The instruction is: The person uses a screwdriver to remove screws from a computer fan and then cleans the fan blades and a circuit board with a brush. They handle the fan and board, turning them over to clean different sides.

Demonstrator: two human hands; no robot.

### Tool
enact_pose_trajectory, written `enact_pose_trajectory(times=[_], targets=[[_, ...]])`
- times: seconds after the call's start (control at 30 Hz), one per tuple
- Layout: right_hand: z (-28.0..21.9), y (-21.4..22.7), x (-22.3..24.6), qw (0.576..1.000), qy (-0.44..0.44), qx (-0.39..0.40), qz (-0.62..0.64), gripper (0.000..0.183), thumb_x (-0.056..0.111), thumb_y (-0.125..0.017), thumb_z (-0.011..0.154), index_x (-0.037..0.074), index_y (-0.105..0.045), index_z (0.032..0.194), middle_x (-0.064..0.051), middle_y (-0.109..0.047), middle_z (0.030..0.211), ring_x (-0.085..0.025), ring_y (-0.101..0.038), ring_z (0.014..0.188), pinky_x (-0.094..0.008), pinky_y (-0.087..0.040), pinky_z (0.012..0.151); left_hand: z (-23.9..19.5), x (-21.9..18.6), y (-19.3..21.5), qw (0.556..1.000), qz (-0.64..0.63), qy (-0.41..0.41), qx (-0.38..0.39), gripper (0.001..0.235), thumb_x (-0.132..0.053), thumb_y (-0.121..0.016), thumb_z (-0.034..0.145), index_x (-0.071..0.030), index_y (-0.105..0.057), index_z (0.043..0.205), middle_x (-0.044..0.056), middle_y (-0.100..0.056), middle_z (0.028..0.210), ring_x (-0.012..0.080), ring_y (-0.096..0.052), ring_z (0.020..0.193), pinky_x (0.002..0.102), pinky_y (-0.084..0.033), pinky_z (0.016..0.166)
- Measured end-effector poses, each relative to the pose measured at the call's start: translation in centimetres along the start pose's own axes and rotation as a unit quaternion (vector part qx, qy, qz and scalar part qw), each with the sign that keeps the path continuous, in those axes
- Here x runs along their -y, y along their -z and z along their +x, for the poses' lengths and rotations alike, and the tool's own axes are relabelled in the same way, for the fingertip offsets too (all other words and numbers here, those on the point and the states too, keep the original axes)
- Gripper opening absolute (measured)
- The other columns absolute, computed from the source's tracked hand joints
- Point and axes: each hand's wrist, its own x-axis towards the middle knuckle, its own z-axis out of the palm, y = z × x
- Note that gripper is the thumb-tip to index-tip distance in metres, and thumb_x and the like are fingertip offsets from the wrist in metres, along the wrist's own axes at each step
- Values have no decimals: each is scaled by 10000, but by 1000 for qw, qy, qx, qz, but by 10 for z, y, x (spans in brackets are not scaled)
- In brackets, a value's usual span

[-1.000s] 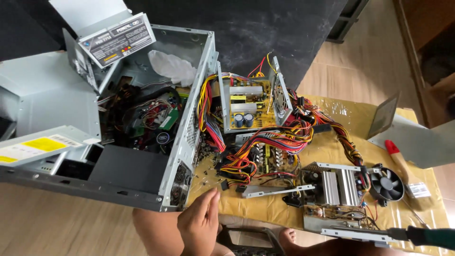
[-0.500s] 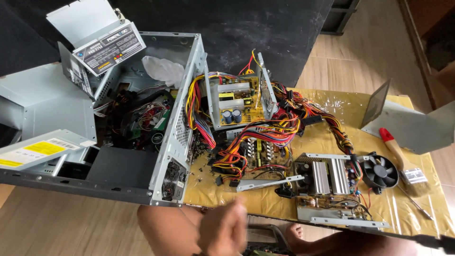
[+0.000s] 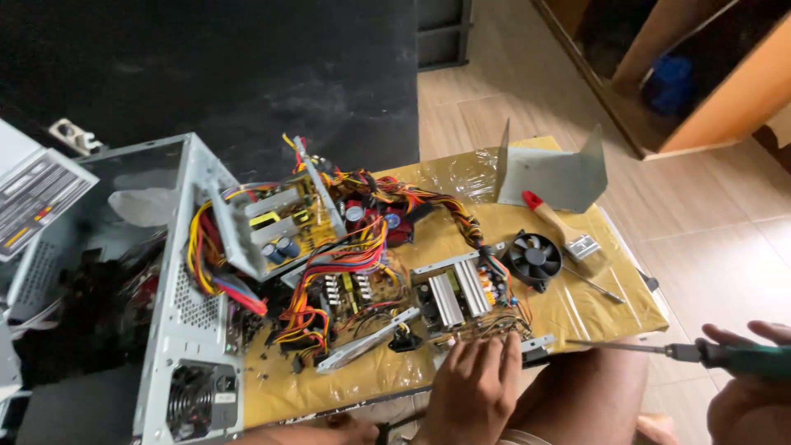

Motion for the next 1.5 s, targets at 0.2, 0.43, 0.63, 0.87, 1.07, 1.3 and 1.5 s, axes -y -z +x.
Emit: enact_pose_trajectory(times=[0.2,0.43,0.63,0.87,1.07,1.3,1.5], targets=[[1,-10,-9,988,-60,-72,125,148,-160,-285,1213,-130,-354,1341,-261,-470,1263,-442,-668,1122,-407,-573,983,-9,20,20,997,-48,-29,60,214,-164,-645,1047,1,-684,1178,112,-613,854,272,-594,680,479,-555,727],[42,-54,54,958,37,-181,219,274,202,-437,1184,0,-335,1337,-318,-587,1067,-412,-696,868,-553,-696,803,-20,26,16,991,-63,9,117,114,-110,-653,1001,-63,-744,1052,89,-612,776,256,-603,645,406,-526,638],[72,-69,70,962,143,-132,193,244,81,-474,1052,-50,-349,1215,-368,-583,972,-406,-742,783,-497,-725,724,-21,44,11,975,-33,-22,219,360,-298,-750,910,-65,-706,1182,137,-646,1141,339,-611,960,521,-528,828],[86,-80,69,963,235,28,128,323,119,-650,957,44,-484,1224,-230,-734,1095,-226,-836,928,-220,-663,748,37,14,0,989,100,31,109,146,-238,-570,1036,-232,-651,1157,30,-638,1148,272,-588,1094,502,-506,868],[77,-86,47,974,165,42,147,359,37,-701,900,28,-498,1195,-169,-687,1160,-219,-828,1035,-242,-703,907,46,36,-14,972,164,-12,167,479,-174,-316,1112,-162,-217,1580,181,-465,1596,375,-482,1468,624,-405,1119],[81,-65,48,914,-120,204,330,440,-84,-688,827,48,-577,1232,-137,-705,1352,-209,-744,1289,-220,-553,1060,55,34,-21,977,167,14,130,281,-201,-380,1101,-206,-497,1357,122,-609,1457,317,-605,1341,587,-451,1062],[105,-85,66,972,168,142,83,413,194,-746,875,165,-477,1187,-135,-748,1180,-189,-838,1000,-250,-660,797,54,37,-24,979,163,7,124,256,-209,-390,1099,-198,-563,1288,147,-612,1432,331,-621,1302,612,-473,1010]])
